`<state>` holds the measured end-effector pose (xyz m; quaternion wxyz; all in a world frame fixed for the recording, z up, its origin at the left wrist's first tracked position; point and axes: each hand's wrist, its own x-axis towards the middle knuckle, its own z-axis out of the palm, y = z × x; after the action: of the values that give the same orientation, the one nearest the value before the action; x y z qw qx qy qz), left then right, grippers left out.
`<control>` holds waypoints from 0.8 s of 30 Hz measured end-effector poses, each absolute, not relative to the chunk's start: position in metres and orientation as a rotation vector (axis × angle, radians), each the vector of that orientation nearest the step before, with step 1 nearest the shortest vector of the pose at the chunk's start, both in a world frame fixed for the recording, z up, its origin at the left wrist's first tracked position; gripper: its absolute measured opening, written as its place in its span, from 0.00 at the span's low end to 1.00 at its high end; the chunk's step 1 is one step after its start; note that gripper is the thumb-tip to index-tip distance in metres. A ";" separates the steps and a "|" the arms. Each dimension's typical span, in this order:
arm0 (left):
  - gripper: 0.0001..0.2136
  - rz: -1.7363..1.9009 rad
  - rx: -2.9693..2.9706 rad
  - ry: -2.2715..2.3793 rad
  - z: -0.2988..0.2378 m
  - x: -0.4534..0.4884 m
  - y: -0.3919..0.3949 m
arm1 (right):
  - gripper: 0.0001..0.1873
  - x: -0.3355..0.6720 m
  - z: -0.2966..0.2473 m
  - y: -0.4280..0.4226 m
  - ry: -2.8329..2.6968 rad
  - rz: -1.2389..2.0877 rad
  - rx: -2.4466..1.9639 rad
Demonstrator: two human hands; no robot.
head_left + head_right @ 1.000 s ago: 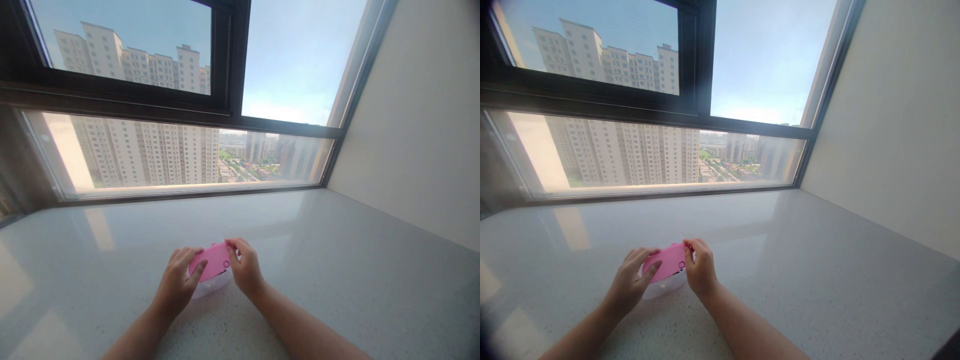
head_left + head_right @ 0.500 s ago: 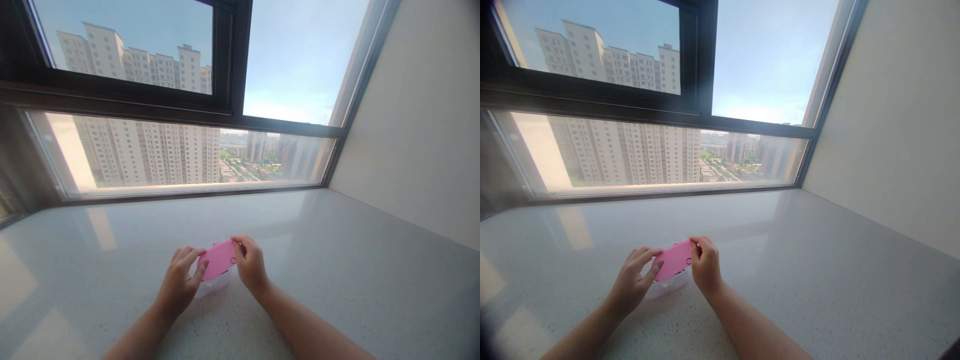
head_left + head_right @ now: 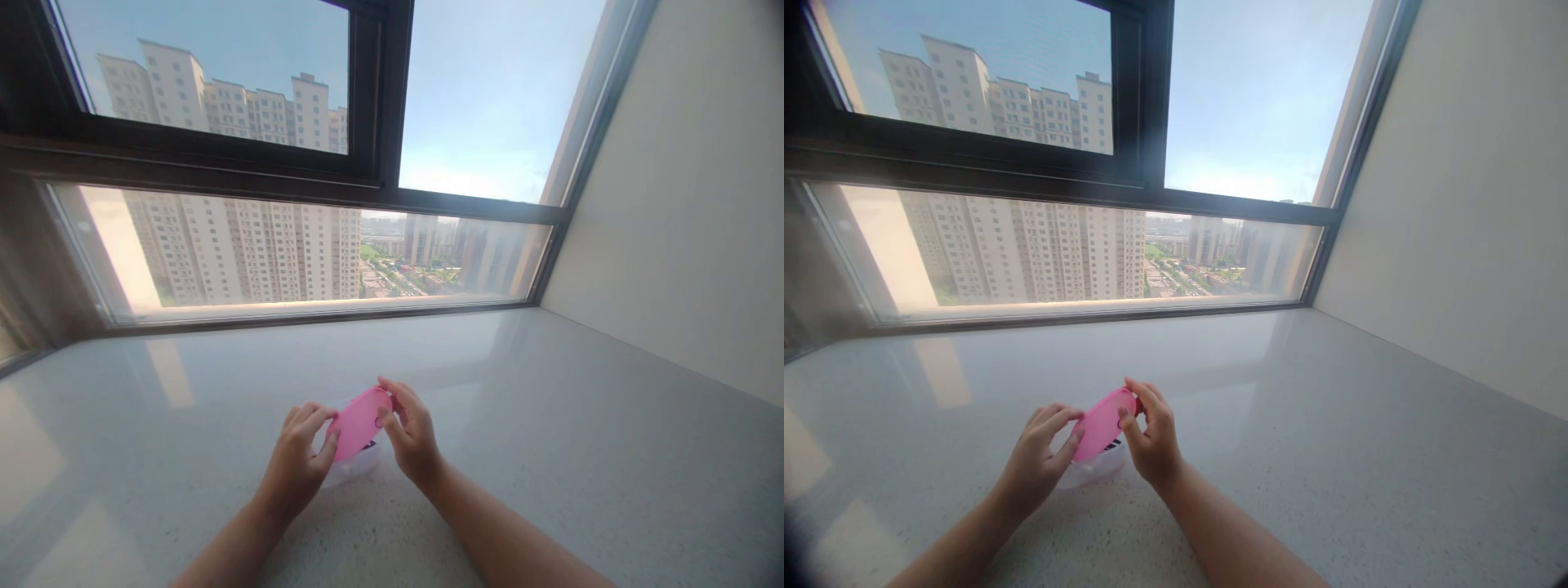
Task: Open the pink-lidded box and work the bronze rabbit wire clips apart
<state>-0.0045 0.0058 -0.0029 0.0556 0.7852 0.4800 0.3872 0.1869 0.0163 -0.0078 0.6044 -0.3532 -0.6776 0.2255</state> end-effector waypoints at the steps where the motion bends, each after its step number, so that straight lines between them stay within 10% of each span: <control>1: 0.08 1.176 2.383 1.459 -0.003 -0.005 0.006 | 0.21 0.187 -0.007 0.014 -1.593 0.535 -0.775; 24: 0.08 1.157 2.401 1.434 -0.003 -0.005 0.006 | 0.49 0.186 0.001 0.003 -2.105 0.487 -0.648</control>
<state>-0.0051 0.0063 -0.0027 0.0577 0.7921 0.4730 0.3816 0.1855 0.0026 0.0012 0.4285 -0.2597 -0.8432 0.1949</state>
